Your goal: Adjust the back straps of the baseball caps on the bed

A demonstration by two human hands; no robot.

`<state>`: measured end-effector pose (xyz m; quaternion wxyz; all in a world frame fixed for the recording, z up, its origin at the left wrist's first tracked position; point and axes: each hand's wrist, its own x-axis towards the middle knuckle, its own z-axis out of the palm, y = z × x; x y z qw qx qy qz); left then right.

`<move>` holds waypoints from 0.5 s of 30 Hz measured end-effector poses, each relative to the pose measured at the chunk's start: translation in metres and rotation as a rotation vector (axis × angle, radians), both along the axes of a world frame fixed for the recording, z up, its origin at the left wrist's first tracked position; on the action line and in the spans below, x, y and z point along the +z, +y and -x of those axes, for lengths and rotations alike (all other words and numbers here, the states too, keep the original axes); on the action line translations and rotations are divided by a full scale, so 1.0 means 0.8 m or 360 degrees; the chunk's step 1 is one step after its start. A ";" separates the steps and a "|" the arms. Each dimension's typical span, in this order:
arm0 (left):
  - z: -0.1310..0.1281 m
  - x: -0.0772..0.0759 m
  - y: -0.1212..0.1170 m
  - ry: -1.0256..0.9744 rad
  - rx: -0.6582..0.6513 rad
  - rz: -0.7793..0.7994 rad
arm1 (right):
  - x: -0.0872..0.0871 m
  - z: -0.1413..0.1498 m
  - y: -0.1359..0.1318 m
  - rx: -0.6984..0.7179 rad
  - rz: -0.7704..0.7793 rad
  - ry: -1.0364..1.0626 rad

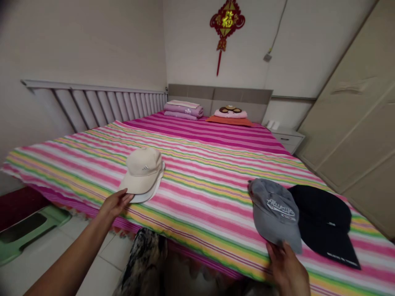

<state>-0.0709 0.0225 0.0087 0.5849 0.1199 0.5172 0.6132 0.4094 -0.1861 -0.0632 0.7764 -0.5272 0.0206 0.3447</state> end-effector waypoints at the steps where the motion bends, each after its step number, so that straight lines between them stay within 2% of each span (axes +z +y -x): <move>1: 0.003 0.000 -0.004 0.0046 -0.0040 0.0024 | 0.012 0.000 0.005 -0.0064 0.0065 0.0196; 5: 0.010 -0.013 -0.024 0.0247 -0.0316 0.0053 | 0.049 -0.001 0.025 -0.0142 0.0031 0.0287; 8: -0.009 -0.033 -0.052 0.0351 -0.0650 -0.0006 | 0.065 0.010 0.034 -0.0083 -0.0086 0.0298; 11: -0.051 -0.045 -0.084 0.0265 -0.1139 -0.0121 | 0.075 0.040 0.035 0.0074 -0.0230 0.0306; 13: -0.089 -0.041 -0.098 0.0074 -0.1465 -0.0212 | 0.077 0.070 0.029 0.0239 -0.0320 0.0317; 15: -0.129 -0.029 -0.104 -0.0194 -0.1692 -0.0348 | 0.074 0.103 0.018 0.0500 -0.0457 0.0285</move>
